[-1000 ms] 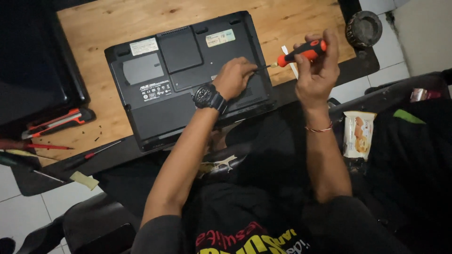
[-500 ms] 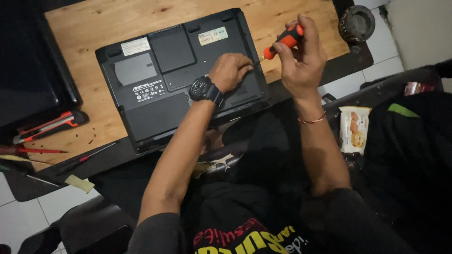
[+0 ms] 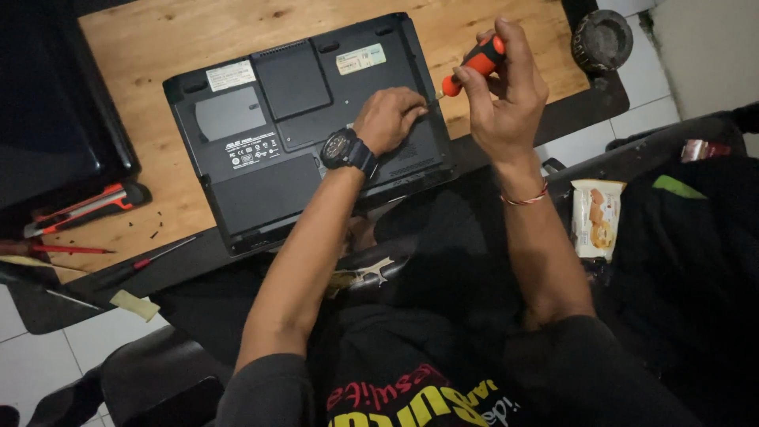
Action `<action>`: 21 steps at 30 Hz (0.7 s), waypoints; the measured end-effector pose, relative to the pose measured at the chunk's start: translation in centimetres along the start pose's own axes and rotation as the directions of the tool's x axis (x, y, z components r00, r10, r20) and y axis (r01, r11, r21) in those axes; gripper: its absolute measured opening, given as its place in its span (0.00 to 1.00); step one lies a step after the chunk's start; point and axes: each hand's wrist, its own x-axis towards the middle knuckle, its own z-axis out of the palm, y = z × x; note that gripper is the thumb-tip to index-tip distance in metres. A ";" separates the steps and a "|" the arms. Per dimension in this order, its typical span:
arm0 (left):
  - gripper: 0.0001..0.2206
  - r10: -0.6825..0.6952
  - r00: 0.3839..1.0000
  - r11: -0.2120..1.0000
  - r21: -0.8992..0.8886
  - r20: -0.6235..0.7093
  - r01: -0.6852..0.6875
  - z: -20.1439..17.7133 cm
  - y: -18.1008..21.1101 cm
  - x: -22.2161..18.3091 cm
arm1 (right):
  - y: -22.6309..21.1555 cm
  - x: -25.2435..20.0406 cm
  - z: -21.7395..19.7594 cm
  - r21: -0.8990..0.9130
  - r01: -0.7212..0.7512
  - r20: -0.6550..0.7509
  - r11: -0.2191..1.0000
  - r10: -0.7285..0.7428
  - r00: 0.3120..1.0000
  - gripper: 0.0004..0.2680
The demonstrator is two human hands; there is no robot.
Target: The person is disassembling a laptop by flipping it over and using a screwdriver to remove the screws from the bottom panel.
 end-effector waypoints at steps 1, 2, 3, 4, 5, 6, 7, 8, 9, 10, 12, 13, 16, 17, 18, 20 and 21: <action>0.09 -0.003 1.000 1.000 -0.003 -0.007 0.003 0.0 0.1 -0.1 | -0.1 0.1 0.0 -0.001 0.005 0.009 1.000 -0.005 1.000 0.22; 0.08 -0.003 1.000 1.000 -0.007 -0.015 0.003 0.0 0.2 0.0 | -0.2 0.1 -0.1 -0.005 0.010 0.018 1.000 -0.010 1.000 0.23; 0.08 -0.003 1.000 1.000 -0.008 -0.015 0.003 0.0 0.3 -0.1 | -0.2 0.1 -0.1 -0.005 0.010 0.019 1.000 -0.010 1.000 0.23; 0.08 -0.003 1.000 1.000 -0.008 -0.015 0.003 -0.1 0.3 -0.2 | -0.1 0.0 0.0 -0.010 0.011 0.017 1.000 -0.010 1.000 0.23; 0.08 -0.003 1.000 1.000 -0.008 -0.016 0.003 -0.1 0.4 -0.3 | -0.1 -0.1 0.0 -0.014 0.011 0.014 1.000 -0.011 1.000 0.23; 0.08 -0.003 1.000 1.000 -0.009 -0.016 0.003 0.0 0.4 -0.3 | -0.2 -0.1 0.0 -0.015 0.011 0.015 1.000 -0.011 1.000 0.23; 0.08 -0.017 1.000 1.000 0.010 -0.012 0.018 0.0 0.4 -0.3 | -0.3 0.0 0.0 -0.013 0.007 0.014 1.000 -0.007 1.000 0.23; 0.09 -0.032 0.999 0.999 0.029 -0.009 0.033 0.1 0.4 -0.4 | -0.4 0.0 0.0 -0.012 0.003 0.013 1.000 -0.003 1.000 0.23; 0.09 -0.032 0.999 0.999 0.028 -0.009 0.032 0.2 0.3 -0.4 | -0.3 -0.1 0.0 -0.013 0.003 0.013 1.000 -0.003 1.000 0.23; 0.08 -0.020 0.999 1.000 -0.011 -0.035 0.020 0.3 0.1 -0.3 | -0.2 -0.1 0.1 -0.006 0.012 0.007 1.000 -0.012 1.000 0.23; 0.07 -0.009 0.998 0.999 -0.050 -0.063 0.006 0.5 -0.1 -0.2 | -0.3 0.0 0.1 0.000 0.022 0.000 1.000 -0.022 1.000 0.23; 0.08 -0.004 0.998 0.999 -0.046 -0.060 0.001 0.5 -0.2 -0.2 | -0.4 0.2 0.0 -0.001 0.016 0.012 1.000 -0.016 1.000 0.23; 0.08 -0.013 0.999 0.999 -0.032 -0.049 0.011 0.4 0.0 -0.2 | -0.5 0.4 0.0 -0.021 0.018 0.023 1.000 -0.018 1.000 0.23; 0.09 -0.025 0.999 0.999 -0.022 -0.039 0.024 0.3 0.1 -0.3 | -0.5 0.5 0.1 -0.043 0.024 0.021 0.999 -0.024 1.000 0.23; 0.09 -0.026 0.999 0.999 -0.022 -0.039 0.026 0.5 -0.1 -0.3 | -0.2 0.5 0.1 -0.042 0.024 0.022 0.999 -0.023 1.000 0.23; 0.08 -0.007 0.997 1.000 0.024 -0.074 0.009 0.9 -0.4 -0.3 | 0.2 0.4 0.2 -0.043 0.043 0.016 0.998 -0.043 0.999 0.24; 0.08 -0.010 0.997 1.000 0.023 -0.074 0.011 0.9 -0.2 -0.3 | 0.0 0.5 0.2 -0.042 0.042 0.018 0.998 -0.042 0.999 0.24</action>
